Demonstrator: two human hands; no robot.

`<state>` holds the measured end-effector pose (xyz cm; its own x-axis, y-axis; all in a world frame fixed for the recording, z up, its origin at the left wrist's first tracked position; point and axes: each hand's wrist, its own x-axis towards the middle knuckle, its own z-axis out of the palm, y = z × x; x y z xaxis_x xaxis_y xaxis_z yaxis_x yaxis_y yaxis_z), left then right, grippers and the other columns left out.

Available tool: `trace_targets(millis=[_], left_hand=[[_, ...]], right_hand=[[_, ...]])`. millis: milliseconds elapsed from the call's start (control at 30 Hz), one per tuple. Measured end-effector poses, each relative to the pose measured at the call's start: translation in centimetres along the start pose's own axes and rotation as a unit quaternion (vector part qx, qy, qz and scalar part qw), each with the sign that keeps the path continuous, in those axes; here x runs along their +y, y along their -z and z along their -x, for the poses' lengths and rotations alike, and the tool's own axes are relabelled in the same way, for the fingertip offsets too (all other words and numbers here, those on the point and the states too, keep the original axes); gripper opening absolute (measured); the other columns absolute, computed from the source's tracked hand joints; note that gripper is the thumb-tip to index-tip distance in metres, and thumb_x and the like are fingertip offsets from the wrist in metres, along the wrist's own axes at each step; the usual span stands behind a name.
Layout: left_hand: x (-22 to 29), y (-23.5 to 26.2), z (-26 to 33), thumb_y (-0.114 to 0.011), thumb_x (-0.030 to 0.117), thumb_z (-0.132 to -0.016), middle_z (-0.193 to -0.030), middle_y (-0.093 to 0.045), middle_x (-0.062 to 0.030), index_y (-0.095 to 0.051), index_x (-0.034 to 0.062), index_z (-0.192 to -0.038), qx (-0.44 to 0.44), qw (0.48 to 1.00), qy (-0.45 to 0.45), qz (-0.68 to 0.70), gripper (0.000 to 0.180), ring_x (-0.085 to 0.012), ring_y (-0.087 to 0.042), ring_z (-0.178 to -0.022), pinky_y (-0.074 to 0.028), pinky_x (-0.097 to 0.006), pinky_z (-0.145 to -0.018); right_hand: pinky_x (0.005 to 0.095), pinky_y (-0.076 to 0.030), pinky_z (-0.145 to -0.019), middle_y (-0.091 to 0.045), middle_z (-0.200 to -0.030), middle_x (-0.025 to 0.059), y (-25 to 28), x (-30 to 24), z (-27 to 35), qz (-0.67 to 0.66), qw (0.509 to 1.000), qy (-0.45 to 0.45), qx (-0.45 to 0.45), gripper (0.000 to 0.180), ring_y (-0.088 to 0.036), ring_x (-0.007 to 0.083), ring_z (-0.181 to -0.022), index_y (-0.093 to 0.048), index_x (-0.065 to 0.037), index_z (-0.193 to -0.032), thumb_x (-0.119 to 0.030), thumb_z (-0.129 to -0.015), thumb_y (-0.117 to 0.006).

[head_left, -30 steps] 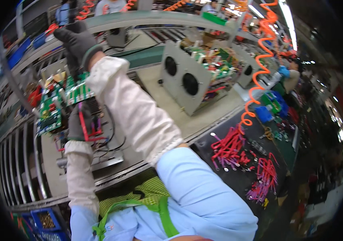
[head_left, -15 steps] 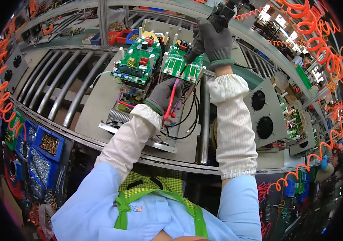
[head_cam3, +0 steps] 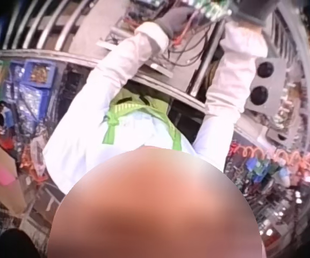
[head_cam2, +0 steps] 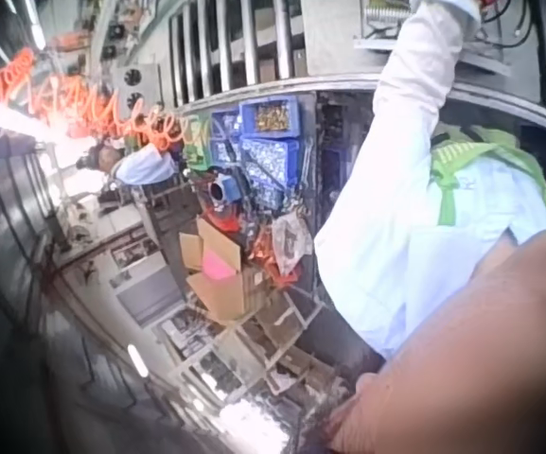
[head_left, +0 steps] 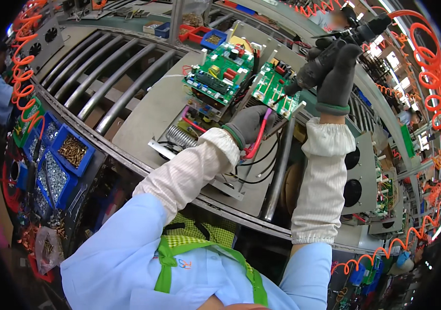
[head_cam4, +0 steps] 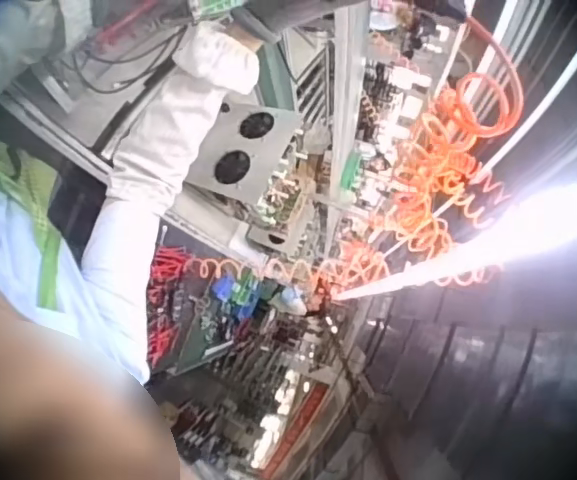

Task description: The person assembles an electronic device on a workbench, using a wrench to tighten components and a power drill to secure parts. They handle various wires and small hardware items from nearby bins, connecting them to a circuit board and a metal chassis.

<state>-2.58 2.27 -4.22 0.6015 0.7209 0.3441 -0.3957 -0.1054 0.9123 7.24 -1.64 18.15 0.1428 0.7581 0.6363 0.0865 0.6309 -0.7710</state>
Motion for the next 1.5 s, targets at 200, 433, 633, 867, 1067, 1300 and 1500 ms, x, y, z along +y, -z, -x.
trace_targets(millis=[200,433,633,867,1067,1300,1500], left_hand=[[-1.0,0.0,-0.2,-0.046,0.006,-0.096,-0.091,-0.059,-0.0054,-0.056,-0.0034,-0.107,0.020,0.999,-0.039,0.019,0.018,-0.0078,-0.058,-0.081,-0.053,-0.017,-0.072],[1.3,-1.8,-0.2,-0.046,0.012,-0.097,-0.090,-0.057,-0.0069,-0.054,-0.0026,-0.104,0.072,0.819,0.137,0.552,0.018,-0.0115,-0.059,-0.079,-0.056,-0.017,-0.062],[-0.1,-1.2,-0.6,-0.046,0.008,-0.096,-0.088,-0.056,-0.0066,-0.054,-0.0024,-0.100,0.040,0.792,0.135,0.594,0.014,-0.0100,-0.059,-0.077,-0.055,-0.017,-0.062],[0.5,-1.5,0.1,-0.042,0.008,-0.098,-0.088,-0.057,-0.0051,-0.054,-0.0013,-0.100,0.000,0.968,0.025,0.248,0.015,-0.0091,-0.059,-0.077,-0.055,-0.017,-0.063],[1.2,-1.7,-0.7,-0.043,0.008,-0.098,-0.087,-0.056,-0.0053,-0.054,-0.0022,-0.099,0.088,0.785,0.176,0.588,0.015,-0.0083,-0.059,-0.076,-0.055,-0.017,-0.062],[-5.0,-0.2,-1.6,-0.045,0.007,-0.096,-0.086,-0.056,-0.0060,-0.052,-0.0025,-0.099,-0.009,0.981,-0.131,0.141,0.012,-0.0082,-0.058,-0.072,-0.054,-0.015,-0.057],[1.1,-1.9,-0.4,-0.049,0.007,-0.093,-0.085,-0.058,-0.0054,-0.054,-0.0021,-0.098,0.073,0.839,0.149,0.519,0.012,-0.0082,-0.058,-0.071,-0.053,-0.016,-0.059]], right_hand=[[0.0357,-0.053,-0.055,-0.059,-0.075,0.0069,-1.1,0.3,-0.6,-0.054,0.996,-0.028,0.060,0.084,-0.062,0.0226,-0.065,-0.054,-0.007,-0.103,-0.083,-0.070,-0.048],[0.0408,-0.054,-0.064,-0.062,-0.079,0.0090,1.6,0.5,-2.7,-0.091,0.990,-0.069,0.081,0.091,-0.062,0.0260,-0.066,-0.053,-0.007,-0.113,-0.085,-0.067,-0.046],[0.0479,-0.054,-0.068,-0.064,-0.083,0.0130,3.6,0.7,-3.5,-0.079,0.987,-0.082,0.116,0.092,-0.063,0.0300,-0.074,-0.053,-0.008,-0.113,-0.087,-0.072,-0.029],[0.0551,-0.052,-0.074,-0.065,-0.091,0.0149,4.3,0.7,-5.2,-0.086,0.963,-0.157,0.201,0.073,-0.063,0.0353,-0.082,-0.054,-0.007,-0.108,-0.071,-0.089,-0.025],[0.0528,-0.054,-0.075,-0.064,-0.093,0.0144,3.8,0.8,-3.2,-0.127,0.978,-0.091,0.136,0.050,-0.064,0.0331,-0.086,-0.055,-0.005,-0.105,-0.052,-0.095,-0.043],[0.0306,-0.053,-0.063,-0.067,-0.089,0.0141,-0.5,1.3,-1.2,-0.009,1.000,0.005,0.021,0.037,-0.066,0.0196,-0.074,-0.057,0.004,-0.112,-0.018,-0.083,-0.067],[0.0321,-0.055,-0.061,-0.067,-0.086,0.0132,0.9,2.0,-1.9,0.046,0.996,-0.014,0.081,0.029,-0.067,0.0210,-0.069,-0.062,0.005,-0.100,-0.017,-0.081,-0.068]])
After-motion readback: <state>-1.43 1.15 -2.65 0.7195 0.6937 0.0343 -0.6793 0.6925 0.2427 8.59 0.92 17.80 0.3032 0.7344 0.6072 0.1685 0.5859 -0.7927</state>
